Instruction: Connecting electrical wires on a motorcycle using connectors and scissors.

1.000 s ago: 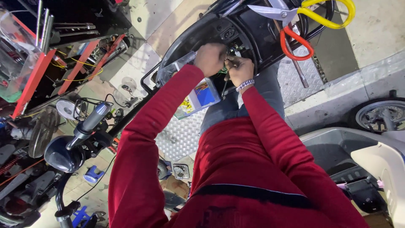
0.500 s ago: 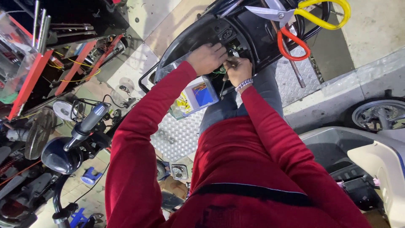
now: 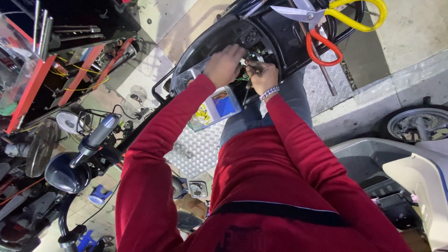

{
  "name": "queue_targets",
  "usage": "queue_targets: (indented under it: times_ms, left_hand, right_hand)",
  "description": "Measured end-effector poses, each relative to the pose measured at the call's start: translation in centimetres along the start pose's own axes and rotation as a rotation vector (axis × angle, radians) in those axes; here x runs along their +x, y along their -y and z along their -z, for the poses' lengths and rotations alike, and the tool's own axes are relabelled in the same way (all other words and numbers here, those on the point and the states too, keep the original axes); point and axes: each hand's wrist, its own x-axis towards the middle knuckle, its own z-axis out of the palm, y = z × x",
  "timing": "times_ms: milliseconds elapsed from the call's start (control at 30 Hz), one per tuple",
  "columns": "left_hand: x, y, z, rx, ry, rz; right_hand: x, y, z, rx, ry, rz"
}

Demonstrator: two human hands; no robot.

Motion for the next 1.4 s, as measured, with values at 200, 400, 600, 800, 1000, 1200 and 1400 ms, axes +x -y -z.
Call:
queue_targets:
  times_ms: [200, 400, 600, 800, 1000, 1200, 1400]
  left_hand:
    - [0.7, 2.0, -2.4, 0.464, -0.416, -0.737]
    - [1.7, 1.7, -5.3, -0.441, 0.069, 0.28]
    - [0.8, 1.2, -2.1, -0.453, 0.029, 0.314]
    - [0.3, 1.9, -2.1, 0.46, -0.396, -0.612]
    - [0.3, 0.1, -2.4, -0.279, -0.121, 0.079]
    - [-0.1, 0.2, -1.6, -0.416, -0.09, 0.237]
    - [-0.3, 1.5, -3.9, 0.445, -0.343, -0.519]
  right_hand:
    - [0.6, -1.2, 0.0, 0.016, 0.021, 0.002]
    - [0.7, -1.6, -0.3, 0.022, 0.011, -0.007]
    - [0.3, -0.6, 0.0, 0.044, 0.011, -0.019]
    - [0.5, -1.3, 0.0, 0.066, 0.041, -0.009]
    - [0.6, -1.4, -0.1, 0.068, 0.045, -0.015]
    - [0.6, -1.4, -0.1, 0.082, 0.042, -0.023]
    - [0.9, -2.4, -0.3, 0.055, 0.054, 0.001]
